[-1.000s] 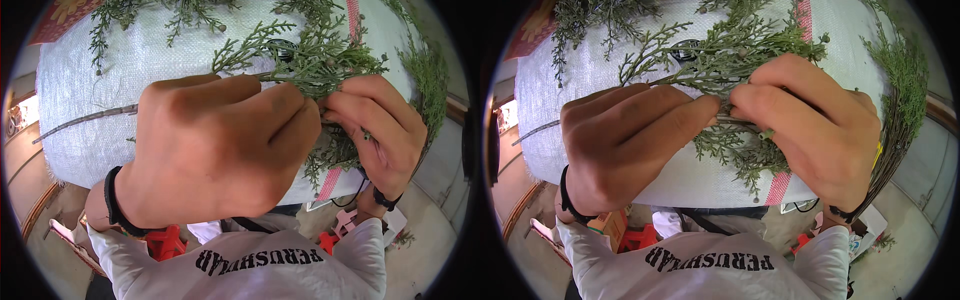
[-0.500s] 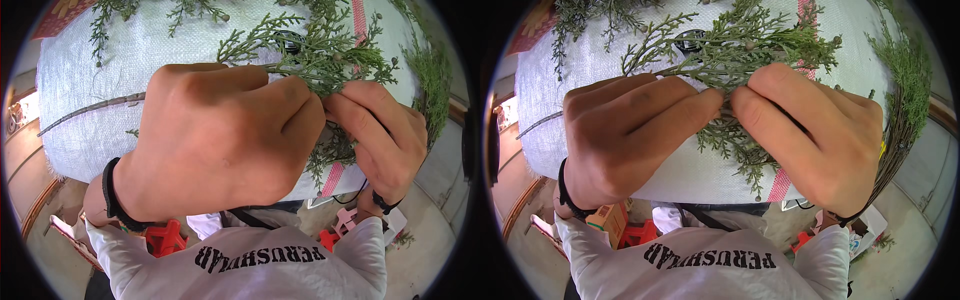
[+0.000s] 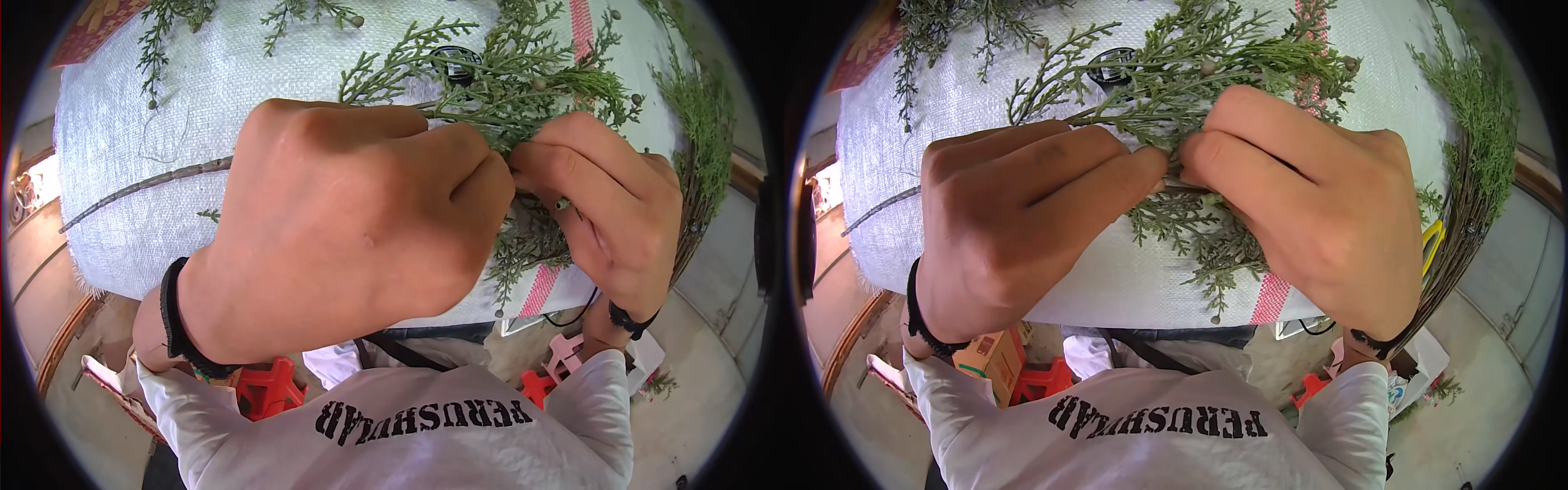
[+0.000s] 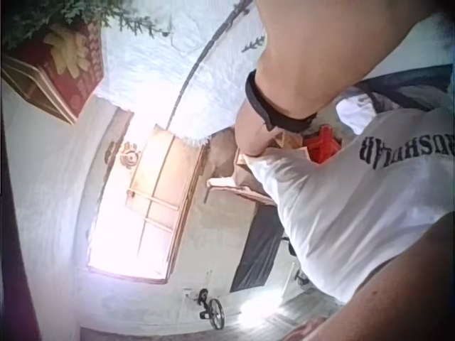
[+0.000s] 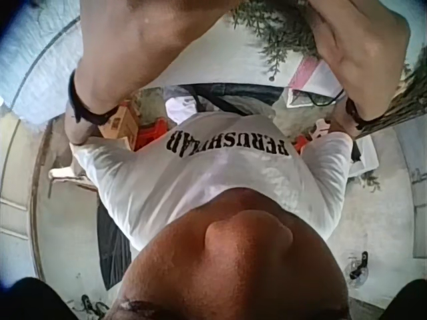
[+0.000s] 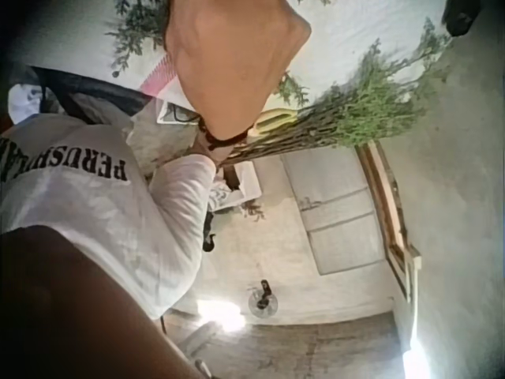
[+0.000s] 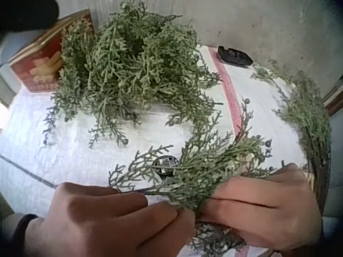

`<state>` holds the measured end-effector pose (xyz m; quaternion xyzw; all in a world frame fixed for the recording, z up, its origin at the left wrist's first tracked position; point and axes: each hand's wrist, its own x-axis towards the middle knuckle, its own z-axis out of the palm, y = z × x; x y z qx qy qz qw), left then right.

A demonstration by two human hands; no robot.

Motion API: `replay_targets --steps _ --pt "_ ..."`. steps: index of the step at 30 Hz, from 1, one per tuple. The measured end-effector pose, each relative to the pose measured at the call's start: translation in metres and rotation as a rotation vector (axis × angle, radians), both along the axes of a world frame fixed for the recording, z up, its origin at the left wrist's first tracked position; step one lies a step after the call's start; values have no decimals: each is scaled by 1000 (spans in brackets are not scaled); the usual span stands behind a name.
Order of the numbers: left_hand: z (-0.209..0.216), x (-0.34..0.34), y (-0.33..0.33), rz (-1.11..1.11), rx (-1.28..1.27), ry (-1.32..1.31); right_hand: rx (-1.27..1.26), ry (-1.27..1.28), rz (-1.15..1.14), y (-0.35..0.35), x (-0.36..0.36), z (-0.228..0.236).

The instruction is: Bundling and tying evergreen branches together using wire to form a garland or wreath.

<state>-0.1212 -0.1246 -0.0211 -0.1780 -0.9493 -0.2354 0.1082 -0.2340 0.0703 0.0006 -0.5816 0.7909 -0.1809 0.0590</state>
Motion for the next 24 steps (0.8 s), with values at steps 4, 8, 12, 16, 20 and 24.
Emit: replay_targets --steps 4,8,12,16,20,24 --pt "1 0 0 -15 -12 -42 35 -20 11 -1 -1 -1" --pt "0 -1 -2 -28 -35 -54 50 -54 21 -2 -1 -1" --pt "-1 -1 0 -26 -19 -58 60 -68 37 -3 -2 -3" --pt "6 -2 1 -19 55 -144 50 -119 66 -3 -7 -2" --pt "2 -5 -1 -25 118 -136 0 -218 10 2 -10 1" --pt "0 -3 -2 25 123 -206 -46 -361 -16 2 -13 -6"
